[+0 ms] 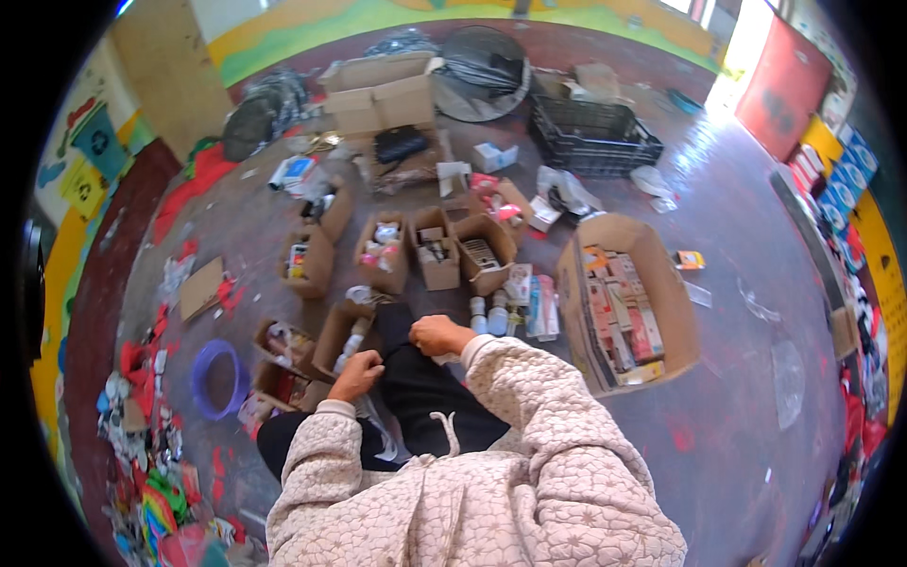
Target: The person sits on the floor surrounded by cardboard boxes and picks up white light bulbs one by one. They wipe each bulb with a cloth to clean it, then place it into a designated box. The process is repeated for multiple bulbs throughout the clip.
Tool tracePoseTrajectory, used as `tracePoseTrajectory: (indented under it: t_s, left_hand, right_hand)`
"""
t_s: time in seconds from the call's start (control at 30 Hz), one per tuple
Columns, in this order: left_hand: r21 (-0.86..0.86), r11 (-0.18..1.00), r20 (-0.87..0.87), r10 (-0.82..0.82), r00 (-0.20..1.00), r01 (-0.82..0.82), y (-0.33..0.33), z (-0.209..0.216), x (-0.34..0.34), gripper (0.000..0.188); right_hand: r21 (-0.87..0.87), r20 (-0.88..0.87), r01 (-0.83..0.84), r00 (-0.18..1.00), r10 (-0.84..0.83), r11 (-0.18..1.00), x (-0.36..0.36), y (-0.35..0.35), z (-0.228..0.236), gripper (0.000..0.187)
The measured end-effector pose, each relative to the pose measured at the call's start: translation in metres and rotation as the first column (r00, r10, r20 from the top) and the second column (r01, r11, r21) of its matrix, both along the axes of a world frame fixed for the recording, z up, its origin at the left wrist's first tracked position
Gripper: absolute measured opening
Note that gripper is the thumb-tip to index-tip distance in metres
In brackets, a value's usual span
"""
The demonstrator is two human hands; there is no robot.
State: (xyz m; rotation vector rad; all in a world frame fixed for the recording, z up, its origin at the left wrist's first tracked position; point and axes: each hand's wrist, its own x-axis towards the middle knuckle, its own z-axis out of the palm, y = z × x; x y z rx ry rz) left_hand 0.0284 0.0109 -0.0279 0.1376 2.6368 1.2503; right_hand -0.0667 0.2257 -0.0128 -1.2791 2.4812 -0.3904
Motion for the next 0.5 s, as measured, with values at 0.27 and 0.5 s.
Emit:
tracePoseTrajectory:
  t_s: [0.27, 0.5]
  left_hand:
    - [-0.243, 0.953, -0.323, 0.097, 0.941, -0.182, -0.004, 0.05, 0.04, 0.041]
    - [-0.229, 0.973, -0.128, 0.013, 0.992, -0.042, -0.016, 0.115, 0.045, 0.043]
  right_hand:
    - [0.106, -0.215, 0.071, 0.975, -0.047, 0.992, 0.015, 0.001, 0.054, 0.012]
    - [0.139, -0.153, 0.225, 0.967, -0.203, 0.964, -0.016, 0.068, 0.086, 0.019]
